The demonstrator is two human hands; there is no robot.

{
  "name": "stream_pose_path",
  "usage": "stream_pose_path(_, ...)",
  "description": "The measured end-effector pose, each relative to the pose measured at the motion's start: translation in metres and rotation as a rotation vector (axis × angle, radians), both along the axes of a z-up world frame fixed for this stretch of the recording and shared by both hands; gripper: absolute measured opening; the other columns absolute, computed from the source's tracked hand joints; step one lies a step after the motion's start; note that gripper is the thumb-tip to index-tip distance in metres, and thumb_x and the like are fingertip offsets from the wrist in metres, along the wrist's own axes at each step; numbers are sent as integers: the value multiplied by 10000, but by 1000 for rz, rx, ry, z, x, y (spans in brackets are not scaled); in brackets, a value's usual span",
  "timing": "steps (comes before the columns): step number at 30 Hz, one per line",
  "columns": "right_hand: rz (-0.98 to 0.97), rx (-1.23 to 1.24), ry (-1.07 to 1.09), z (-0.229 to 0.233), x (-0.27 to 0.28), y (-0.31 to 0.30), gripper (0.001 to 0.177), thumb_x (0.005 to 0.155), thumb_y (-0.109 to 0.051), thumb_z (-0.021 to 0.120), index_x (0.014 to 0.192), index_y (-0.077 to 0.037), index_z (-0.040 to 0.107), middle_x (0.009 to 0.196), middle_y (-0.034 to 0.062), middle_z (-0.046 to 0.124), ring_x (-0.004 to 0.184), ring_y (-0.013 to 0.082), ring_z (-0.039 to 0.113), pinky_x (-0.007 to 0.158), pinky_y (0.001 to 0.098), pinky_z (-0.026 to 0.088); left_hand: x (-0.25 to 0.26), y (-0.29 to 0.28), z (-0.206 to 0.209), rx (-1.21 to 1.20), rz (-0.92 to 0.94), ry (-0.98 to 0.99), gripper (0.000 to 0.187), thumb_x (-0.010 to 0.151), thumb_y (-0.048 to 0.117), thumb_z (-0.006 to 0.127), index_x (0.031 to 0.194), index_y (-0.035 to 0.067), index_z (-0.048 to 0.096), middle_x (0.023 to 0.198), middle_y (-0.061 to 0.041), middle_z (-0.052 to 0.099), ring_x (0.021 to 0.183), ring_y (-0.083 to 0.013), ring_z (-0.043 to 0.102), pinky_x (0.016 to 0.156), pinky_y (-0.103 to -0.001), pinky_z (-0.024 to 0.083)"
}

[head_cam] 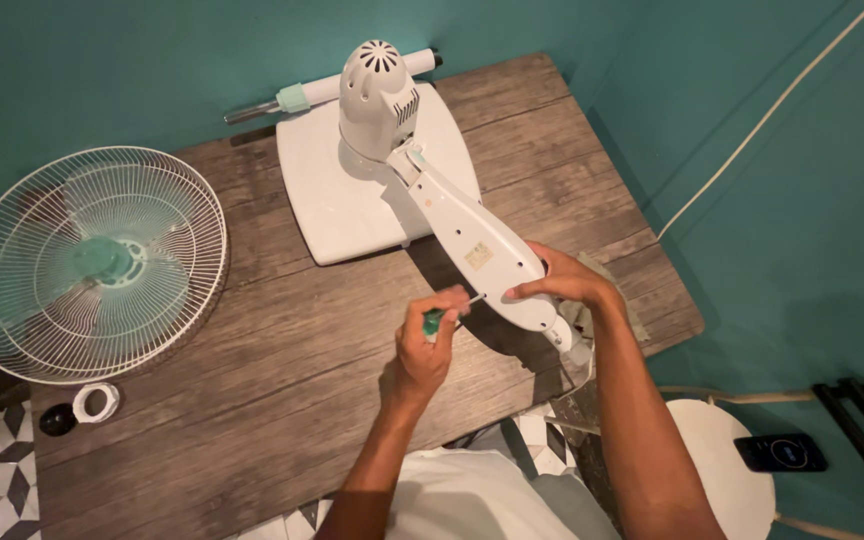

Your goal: The person uses a screwdriver to remove screws from the back cover of an electric fan's neck assembly. They detach the cover, set it aside, and then use the screwdriver to loosen a screw on the internal wiring compartment.

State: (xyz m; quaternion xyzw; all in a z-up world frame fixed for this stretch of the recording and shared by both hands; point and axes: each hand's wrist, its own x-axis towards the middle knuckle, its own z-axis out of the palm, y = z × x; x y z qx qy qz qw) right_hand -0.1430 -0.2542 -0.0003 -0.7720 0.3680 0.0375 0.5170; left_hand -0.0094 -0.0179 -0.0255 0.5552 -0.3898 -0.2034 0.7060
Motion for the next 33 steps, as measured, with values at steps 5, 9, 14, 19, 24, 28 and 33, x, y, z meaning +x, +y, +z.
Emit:
stream_pose_path(5,-7,18,-19,-1,-1,2,953,576,-343,923,1437,-145,566,1304,100,703,1218,242,630,1043,372,475,-5,9,-6,-121,-100,-32,346,1069,135,424,1376,-14,478,1189,-165,651,1141,-246,645,1052,-399,526)
stream_pose_path(9,11,25,-53,-3,-1,1,933,589,-338,918,1430,-125,575,1298,99,709,1211,235,628,1044,367,471,8,26,13,22,-36,-339,415,1044,37,446,1448,-51,465,1312,-190,662,1214,-296,665,1053,-400,532)
stream_pose_path(14,-15,0,-6,-3,-1,2,951,586,-333,924,1442,-138,560,1297,98,701,1213,237,627,1049,369,467,19,24,24,99,135,-449,259,930,105,703,1159,48,594,1192,-167,720,1118,-318,686,913,-389,565)
stream_pose_path(19,-19,4,0,-1,0,4,955,580,-331,925,1443,-148,561,1310,97,699,1223,240,627,1048,376,470,0,4,9,5,16,-39,160,1065,85,585,1206,17,547,1167,-150,709,1088,-265,708,935,-382,585)
stream_pose_path(24,-45,-6,25,-1,1,6,972,560,-322,927,1448,-166,565,1299,100,708,1216,240,642,1047,377,475,-4,13,10,-80,-67,-113,414,1015,48,392,1414,-16,484,1212,-190,595,1121,-291,613,1040,-421,500)
stream_pose_path(28,-21,-3,-12,-1,0,7,973,569,-332,927,1451,-162,553,1314,99,701,1226,243,635,1049,381,475,9,22,23,14,17,-363,373,1018,73,515,1379,-22,534,1275,-231,663,1207,-317,646,1040,-430,538)
stream_pose_path(33,-39,-15,32,1,2,9,982,566,-334,933,1456,-172,551,1319,90,694,1231,237,629,1053,379,464,18,14,10,-14,157,-484,195,966,139,733,959,52,558,1216,-165,738,1311,-370,613,1020,-436,541)
